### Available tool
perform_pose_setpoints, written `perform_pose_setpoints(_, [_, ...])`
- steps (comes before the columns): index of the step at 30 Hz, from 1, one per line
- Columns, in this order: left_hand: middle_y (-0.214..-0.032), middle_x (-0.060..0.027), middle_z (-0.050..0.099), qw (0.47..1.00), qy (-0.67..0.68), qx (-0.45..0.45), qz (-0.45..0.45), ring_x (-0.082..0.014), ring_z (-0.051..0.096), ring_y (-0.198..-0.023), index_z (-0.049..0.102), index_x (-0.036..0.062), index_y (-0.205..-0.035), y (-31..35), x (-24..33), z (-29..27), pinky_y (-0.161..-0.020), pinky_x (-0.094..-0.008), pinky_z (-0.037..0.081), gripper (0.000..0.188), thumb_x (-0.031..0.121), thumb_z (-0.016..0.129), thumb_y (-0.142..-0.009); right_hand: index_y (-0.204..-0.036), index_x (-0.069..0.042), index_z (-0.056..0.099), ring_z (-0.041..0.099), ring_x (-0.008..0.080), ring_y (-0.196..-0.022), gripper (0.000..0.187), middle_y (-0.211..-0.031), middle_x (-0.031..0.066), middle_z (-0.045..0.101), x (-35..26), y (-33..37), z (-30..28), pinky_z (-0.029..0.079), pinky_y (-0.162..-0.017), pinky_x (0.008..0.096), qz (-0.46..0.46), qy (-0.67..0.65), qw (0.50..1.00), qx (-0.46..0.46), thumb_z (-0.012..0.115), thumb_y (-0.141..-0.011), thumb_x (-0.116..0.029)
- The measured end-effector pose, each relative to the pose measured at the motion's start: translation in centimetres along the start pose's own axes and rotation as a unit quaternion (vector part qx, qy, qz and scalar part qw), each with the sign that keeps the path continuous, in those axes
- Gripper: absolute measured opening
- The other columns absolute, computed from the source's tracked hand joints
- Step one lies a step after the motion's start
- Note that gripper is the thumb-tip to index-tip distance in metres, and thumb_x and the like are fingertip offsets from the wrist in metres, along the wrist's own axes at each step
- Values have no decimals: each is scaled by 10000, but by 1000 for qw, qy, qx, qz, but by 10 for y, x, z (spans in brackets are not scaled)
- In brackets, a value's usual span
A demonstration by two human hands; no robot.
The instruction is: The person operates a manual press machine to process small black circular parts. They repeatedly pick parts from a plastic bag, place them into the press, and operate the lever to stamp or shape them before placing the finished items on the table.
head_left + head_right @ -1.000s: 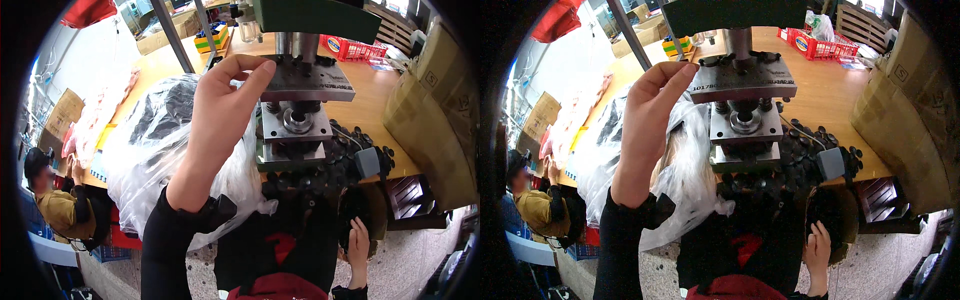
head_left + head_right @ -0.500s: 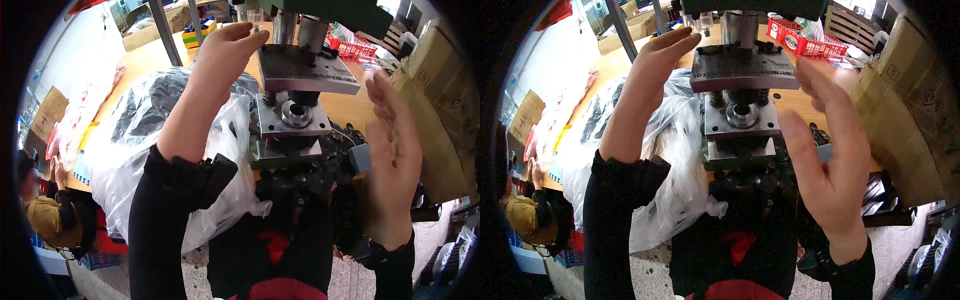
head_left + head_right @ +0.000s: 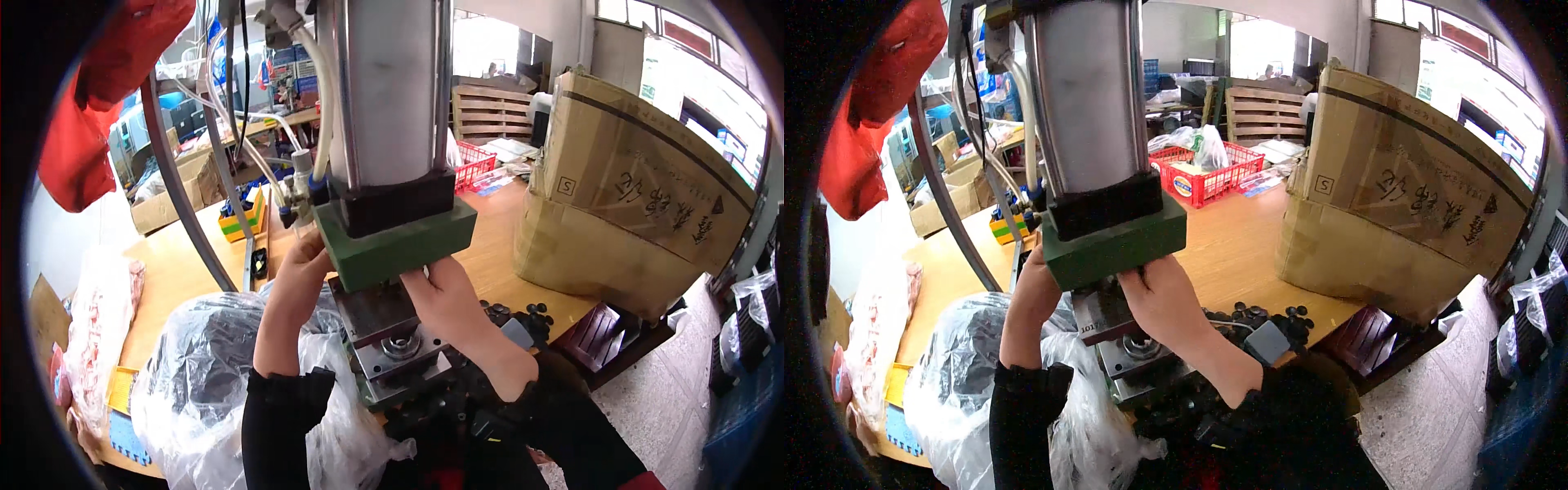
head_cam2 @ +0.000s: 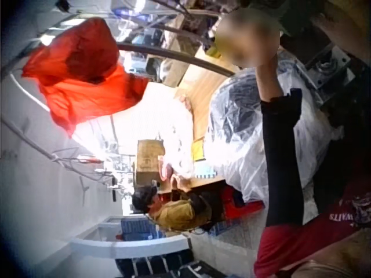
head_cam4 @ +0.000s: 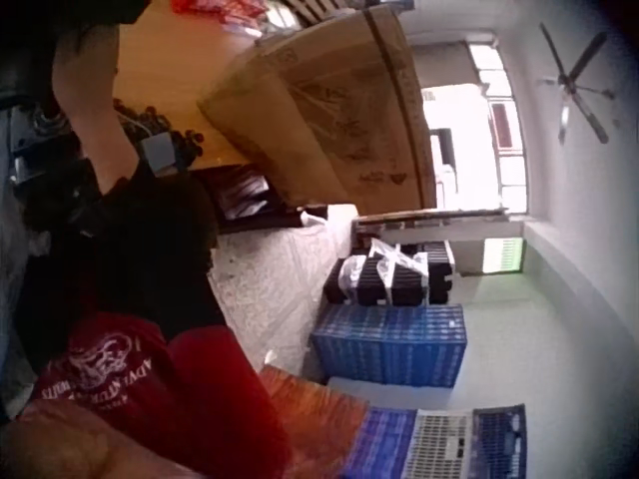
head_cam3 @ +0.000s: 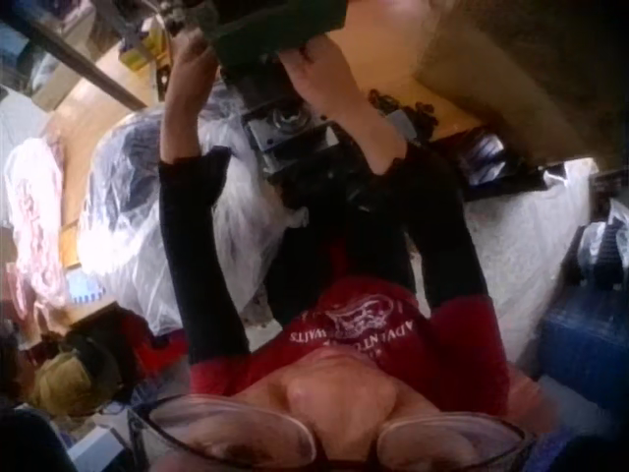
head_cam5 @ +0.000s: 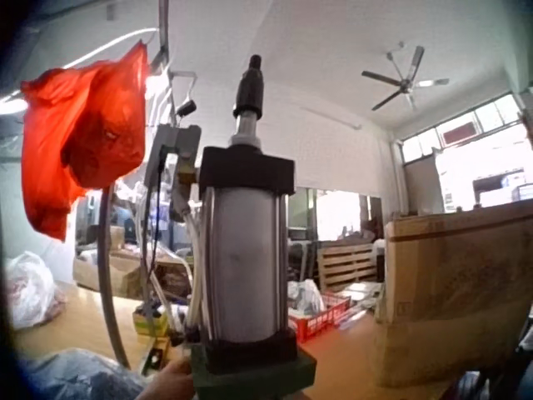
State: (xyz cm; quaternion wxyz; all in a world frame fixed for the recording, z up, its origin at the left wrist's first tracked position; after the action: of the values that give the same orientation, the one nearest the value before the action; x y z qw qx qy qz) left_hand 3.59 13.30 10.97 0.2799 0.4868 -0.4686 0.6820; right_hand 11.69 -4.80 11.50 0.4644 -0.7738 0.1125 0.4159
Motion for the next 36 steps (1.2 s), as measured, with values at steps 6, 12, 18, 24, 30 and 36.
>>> perform_pose_setpoints(6, [-1038, -14, 670, 999, -29, -10, 11, -97, 606, -950, 645, 30, -1130, -4, 5, -14, -870, -252, 465, 216, 90, 564, -938, -1126, -8, 592, 621, 293, -1035, 273, -1064, 182, 652, 0, -10, 10, 472, -856, 389, 63, -93, 992, -56, 580, -900, -159])
perform_pose_setpoints(12, [-993, -13, 685, 996, 93, -6, -3, -88, 635, -879, 650, 48, -1103, -8, 8, -6, -786, -241, 500, 202, 39, 559, -923, -1154, -18, 580, 612, 268, -1056, 316, -1123, 147, 640, -6, -15, 10, 474, -898, 381, 52, -105, 992, -36, 629, -856, -112])
perform_pose_setpoints(18, [-951, -29, 702, 997, 66, 40, 32, -104, 655, -818, 689, 53, -1022, -13, -4, -3, -730, -250, 519, 199, -7, 594, -858, -1111, -12, 604, 614, 159, -923, 258, -1012, 69, 653, 1, -14, 20, 496, -802, 328, 8, -75, 997, 20, 650, -887, -132])
perform_pose_setpoints(24, [-956, -40, 704, 994, 62, 81, 26, -119, 661, -827, 685, 39, -1032, -7, 3, 7, -739, -260, 523, 206, -5, 591, -855, -1066, 3, 606, 632, 184, -902, 253, -979, 83, 658, -7, -16, 30, 502, -791, 345, -45, -26, 994, 101, 671, -850, -111])
perform_pose_setpoints(30, [-960, -47, 703, 991, 91, 97, 3, -130, 661, -830, 680, 37, -1052, -8, -4, -1, -748, -266, 527, 208, 6, 606, -860, -1089, -4, 601, 627, 215, -943, 281, -1000, 109, 656, -8, -12, 24, 497, -818, 360, -30, -18, 998, 55, 674, -852, -137])
perform_pose_setpoints(36, [-961, -44, 702, 994, 87, 64, 12, -131, 662, -832, 676, 39, -1062, -5, 3, -1, -744, -266, 524, 218, 6, 617, -854, -1119, -16, 591, 614, 234, -975, 287, -1038, 126, 653, -1, -10, 16, 474, -863, 362, 28, -166, 985, -48, 617, -893, -191])
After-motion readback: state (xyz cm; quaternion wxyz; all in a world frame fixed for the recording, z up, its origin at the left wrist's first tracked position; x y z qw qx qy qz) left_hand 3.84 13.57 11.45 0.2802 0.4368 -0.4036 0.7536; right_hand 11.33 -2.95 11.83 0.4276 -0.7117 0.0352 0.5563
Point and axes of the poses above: each hand's wrist, its own y-axis away from the middle knuckle, its own z-axis out of the palm, x = y × z, the point moved 3 cm from there along -y, towards the middle knuckle
